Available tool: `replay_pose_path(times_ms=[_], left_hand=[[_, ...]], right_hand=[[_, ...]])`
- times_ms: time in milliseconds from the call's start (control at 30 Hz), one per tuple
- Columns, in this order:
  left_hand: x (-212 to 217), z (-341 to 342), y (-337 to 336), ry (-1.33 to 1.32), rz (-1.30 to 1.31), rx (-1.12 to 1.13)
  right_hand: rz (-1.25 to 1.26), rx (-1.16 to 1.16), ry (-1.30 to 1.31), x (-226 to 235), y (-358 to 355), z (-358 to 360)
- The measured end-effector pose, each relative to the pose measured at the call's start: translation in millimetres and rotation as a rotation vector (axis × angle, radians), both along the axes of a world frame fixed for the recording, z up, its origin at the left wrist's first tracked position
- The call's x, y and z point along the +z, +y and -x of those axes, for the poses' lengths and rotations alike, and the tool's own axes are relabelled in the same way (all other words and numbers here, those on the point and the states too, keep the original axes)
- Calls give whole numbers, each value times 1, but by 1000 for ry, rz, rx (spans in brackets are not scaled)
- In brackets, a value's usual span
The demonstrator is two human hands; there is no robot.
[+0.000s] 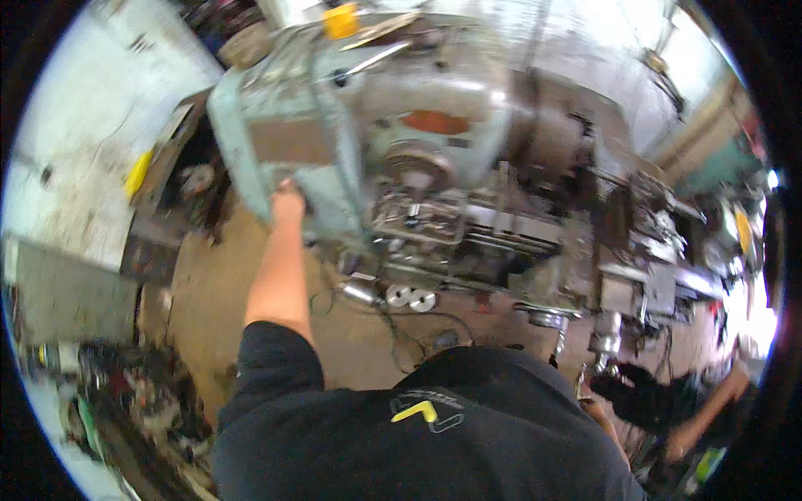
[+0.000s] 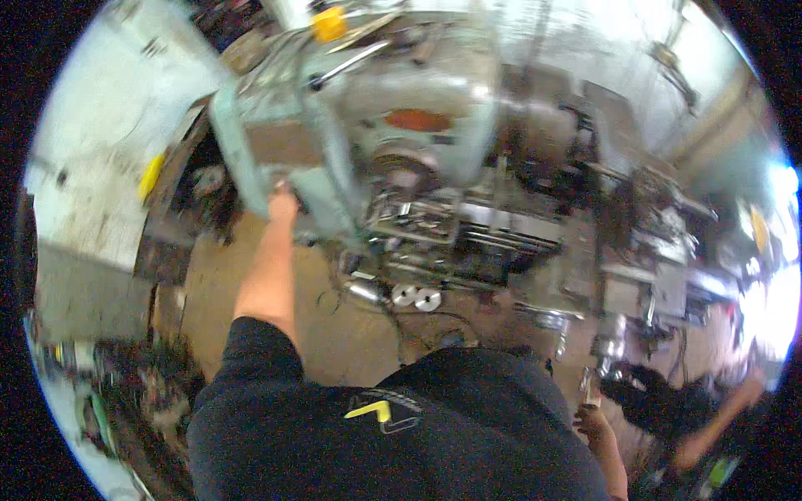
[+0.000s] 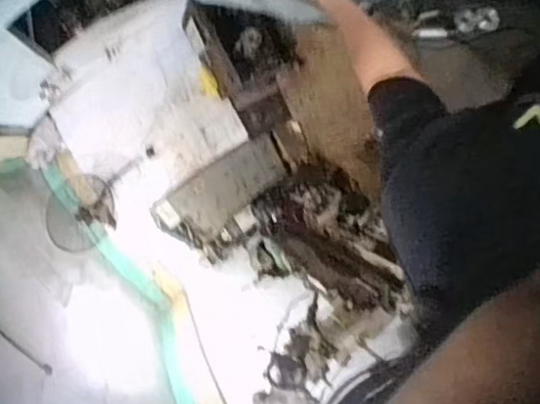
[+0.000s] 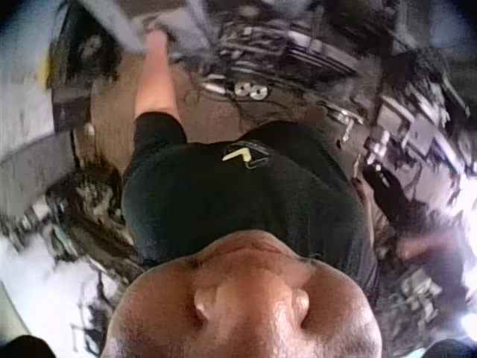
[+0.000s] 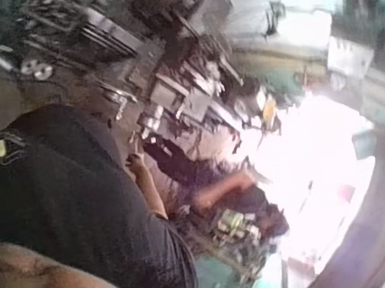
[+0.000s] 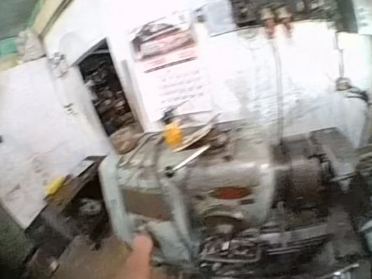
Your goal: The person operates a metal lathe, adjusting the tool post and tailstock while machining a cylindrical metal workpiece. They use a vernier caliper to measure the workpiece and a cloth to wipe the machine bed and workpiece.
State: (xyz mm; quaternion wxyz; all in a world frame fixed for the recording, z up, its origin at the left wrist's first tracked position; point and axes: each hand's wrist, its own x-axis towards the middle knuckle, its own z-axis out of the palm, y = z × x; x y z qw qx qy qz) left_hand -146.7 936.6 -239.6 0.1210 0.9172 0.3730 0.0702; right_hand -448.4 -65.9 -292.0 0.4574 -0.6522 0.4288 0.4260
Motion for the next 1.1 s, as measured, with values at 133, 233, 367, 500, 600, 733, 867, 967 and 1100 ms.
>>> replay_pose_path(times_ms=[133,233,367,500,600,733,867,967,1100], left_hand=[[-13,-21,8,750,-530,-238],[-18,-28,21,591,-420,-42],[-2,-39,27,4,34,308],[17,-33,15,-247,690,615],[4,-17,-3,-323,365,494],[-17,-1,-1,59,-172,105],[-22,3,14,847,-855,-470],[-18,4,11,885,-858,-471],[-16,10,-6,794,-922,-424]], right_hand=[[151,68,19,-10,-2,53],[172,-1,-6,-21,-4,87],[135,145,-150,-33,0,127],[173,-30,59,-45,7,155],[206,219,5,-54,9,166],[198,131,-127,-59,13,174],[209,-180,-43,-54,16,180],[217,-135,-39,-46,19,183],[222,-97,6,-26,20,174]])
